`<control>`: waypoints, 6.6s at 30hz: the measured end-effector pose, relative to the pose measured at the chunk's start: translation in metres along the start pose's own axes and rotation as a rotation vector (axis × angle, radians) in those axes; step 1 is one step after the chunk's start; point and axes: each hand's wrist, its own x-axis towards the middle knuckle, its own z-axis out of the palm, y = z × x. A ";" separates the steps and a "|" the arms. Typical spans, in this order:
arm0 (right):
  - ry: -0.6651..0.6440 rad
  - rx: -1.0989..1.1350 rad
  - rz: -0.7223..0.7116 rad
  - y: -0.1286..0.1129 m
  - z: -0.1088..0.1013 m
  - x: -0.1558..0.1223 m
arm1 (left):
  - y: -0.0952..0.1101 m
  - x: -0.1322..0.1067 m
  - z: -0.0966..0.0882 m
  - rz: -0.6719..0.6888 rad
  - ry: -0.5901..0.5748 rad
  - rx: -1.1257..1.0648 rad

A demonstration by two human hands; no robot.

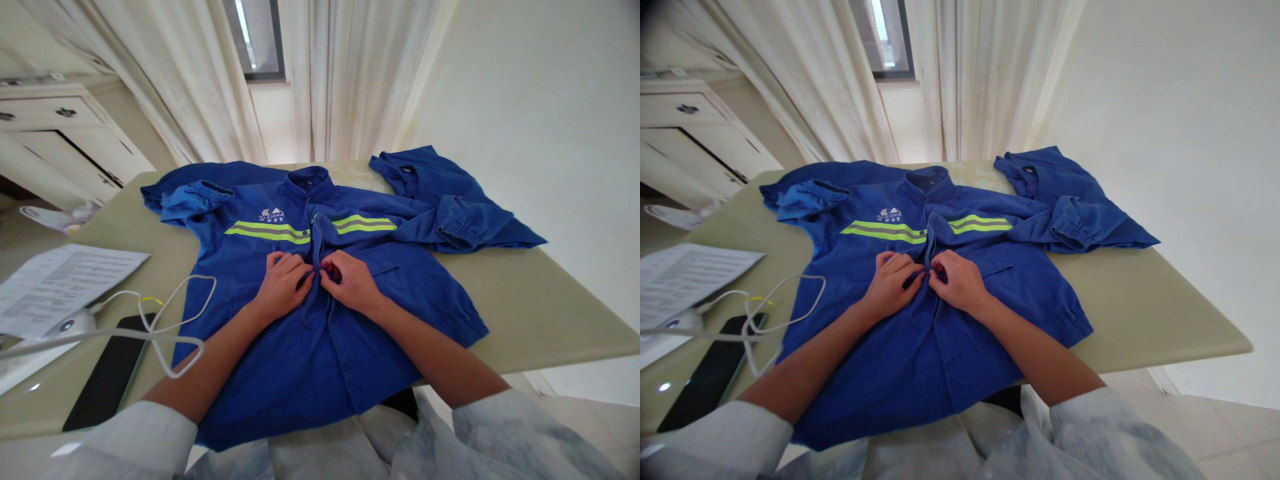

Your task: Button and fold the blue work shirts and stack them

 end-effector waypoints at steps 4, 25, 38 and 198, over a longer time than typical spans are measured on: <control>-0.010 -0.128 0.095 -0.006 0.006 -0.002 | 0.006 0.002 -0.001 0.070 0.061 0.123; 0.063 -0.004 0.124 -0.010 0.014 0.000 | 0.017 0.001 -0.002 0.016 0.072 0.110; 0.009 0.027 0.056 -0.004 0.011 0.003 | 0.007 0.001 0.003 -0.168 -0.031 -0.167; -0.344 -0.069 -0.179 -0.010 -0.024 -0.005 | 0.004 -0.011 -0.021 -0.145 -0.212 -0.369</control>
